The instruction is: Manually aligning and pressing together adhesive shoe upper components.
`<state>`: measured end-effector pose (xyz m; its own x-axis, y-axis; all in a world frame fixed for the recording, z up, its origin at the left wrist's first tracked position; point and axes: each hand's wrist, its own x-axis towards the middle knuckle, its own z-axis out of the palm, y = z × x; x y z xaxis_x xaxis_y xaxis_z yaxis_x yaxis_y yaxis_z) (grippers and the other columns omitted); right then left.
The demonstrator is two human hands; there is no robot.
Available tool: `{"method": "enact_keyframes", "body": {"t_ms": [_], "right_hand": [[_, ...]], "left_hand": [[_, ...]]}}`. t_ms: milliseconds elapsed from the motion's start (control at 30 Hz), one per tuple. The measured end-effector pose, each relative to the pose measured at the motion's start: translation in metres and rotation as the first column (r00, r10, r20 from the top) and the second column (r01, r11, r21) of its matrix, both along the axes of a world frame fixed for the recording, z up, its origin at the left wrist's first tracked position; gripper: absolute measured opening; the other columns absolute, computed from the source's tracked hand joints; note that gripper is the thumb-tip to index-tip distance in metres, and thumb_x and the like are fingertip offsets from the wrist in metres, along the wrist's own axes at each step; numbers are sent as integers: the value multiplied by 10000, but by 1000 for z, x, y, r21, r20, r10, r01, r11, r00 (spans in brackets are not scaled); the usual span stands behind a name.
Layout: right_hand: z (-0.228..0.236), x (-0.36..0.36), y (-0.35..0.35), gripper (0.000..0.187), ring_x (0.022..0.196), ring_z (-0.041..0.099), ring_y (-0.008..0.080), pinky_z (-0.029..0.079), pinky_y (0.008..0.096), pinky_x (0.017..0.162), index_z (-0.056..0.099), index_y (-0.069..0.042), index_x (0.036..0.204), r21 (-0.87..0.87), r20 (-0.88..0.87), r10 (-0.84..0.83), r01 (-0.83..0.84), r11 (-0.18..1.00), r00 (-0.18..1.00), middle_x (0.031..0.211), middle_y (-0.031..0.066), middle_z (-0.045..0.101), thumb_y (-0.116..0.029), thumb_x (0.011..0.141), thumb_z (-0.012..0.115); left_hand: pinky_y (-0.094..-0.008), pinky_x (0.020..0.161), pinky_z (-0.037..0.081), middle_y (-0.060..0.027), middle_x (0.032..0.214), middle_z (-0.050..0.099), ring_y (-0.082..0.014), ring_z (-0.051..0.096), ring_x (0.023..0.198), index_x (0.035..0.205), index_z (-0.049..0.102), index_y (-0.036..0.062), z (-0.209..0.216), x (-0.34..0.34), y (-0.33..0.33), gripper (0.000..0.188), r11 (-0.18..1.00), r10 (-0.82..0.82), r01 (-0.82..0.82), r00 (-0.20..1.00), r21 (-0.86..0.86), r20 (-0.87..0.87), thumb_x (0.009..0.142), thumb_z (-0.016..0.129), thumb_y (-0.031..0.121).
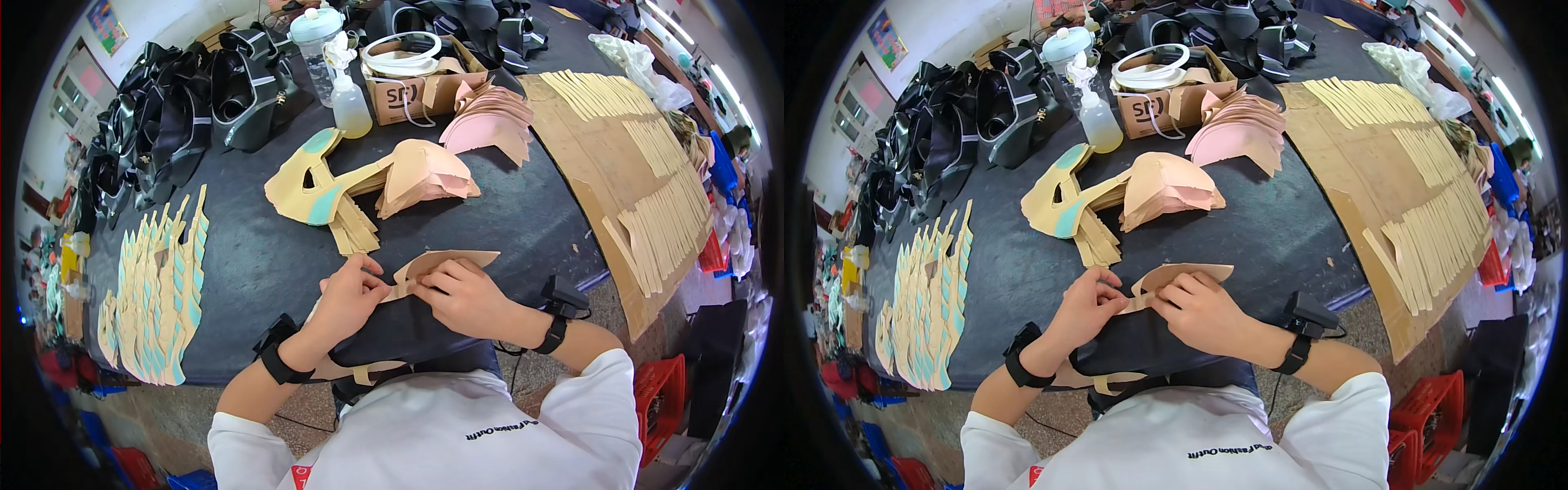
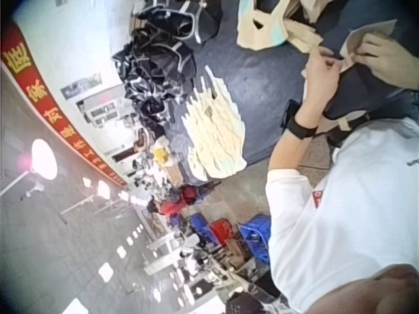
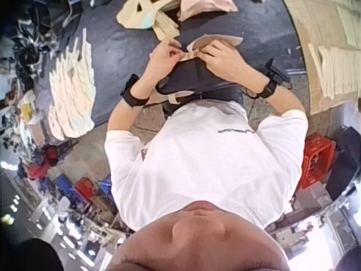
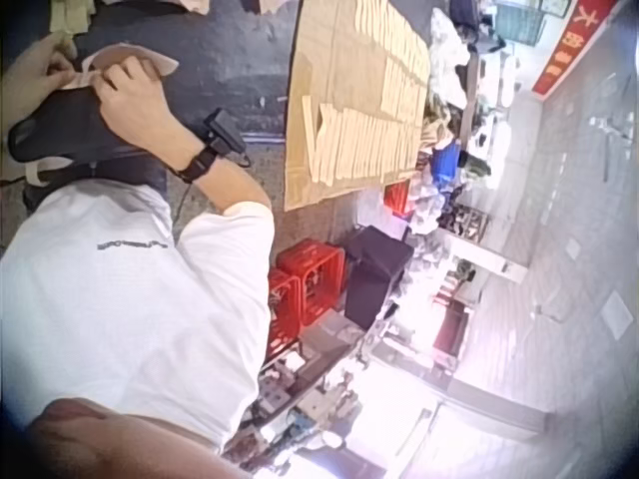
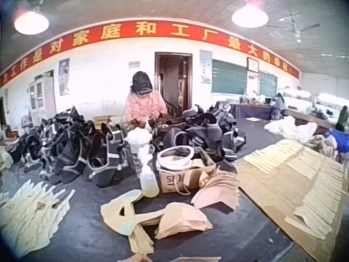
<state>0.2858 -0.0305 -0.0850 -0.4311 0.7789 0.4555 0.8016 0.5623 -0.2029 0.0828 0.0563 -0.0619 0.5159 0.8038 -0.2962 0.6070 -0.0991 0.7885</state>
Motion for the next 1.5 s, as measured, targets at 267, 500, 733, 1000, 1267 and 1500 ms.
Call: {"method": "enact_keyframes", "body": {"t_ms": [267,500,733,1000,1267,1500], "right_hand": [[8,-10,3,497,906,497,217,428,345,849,581,-50,1156,-87,32,-115,117,989,993,924,36,533,-59,664,653],[7,-11,7,591,922,490,238,417,377,862,522,-37,1244,-138,38,-96,100,985,995,940,64,522,-64,667,648],[9,-9,4,564,924,485,216,397,352,863,562,-23,1197,-110,59,-95,101,989,994,902,41,510,-100,645,649],[6,-9,-1,436,895,487,222,413,372,867,609,-60,1076,-115,28,-66,69,991,997,884,41,507,-95,643,644],[11,-18,-4,335,851,489,229,425,359,827,630,-63,1032,-14,149,-88,91,996,985,870,50,497,-136,705,610],[22,-12,-11,379,992,506,275,456,368,834,646,-94,1113,-157,243,50,-11,988,969,1045,121,538,-128,741,585]], "left_hand": [[-298,798,384,-26,788,701,-132,645,707,998,533,53,-3,0,2,260,1000,8,-9,999,-15,-35,806,674,156],[-242,604,478,-81,764,680,-101,626,683,1013,502,-14,-2,2,5,318,999,-26,28,999,42,-38,769,691,61],[-249,599,484,-95,765,682,-117,634,683,1017,497,-30,-2,3,6,335,998,-42,45,998,52,-49,754,688,49],[-266,623,502,-132,776,675,-147,645,702,1036,478,-45,-4,2,13,368,998,-59,59,997,1,-41,751,692,47],[-266,632,503,-137,790,682,-153,651,705,1029,478,-48,-2,5,12,363,997,-68,69,996,23,-56,753,692,54],[-279,633,492,-100,773,672,-158,639,693,1013,504,-10,0,1,0,326,995,-29,29,1000,98,-3,754,690,61]]}}
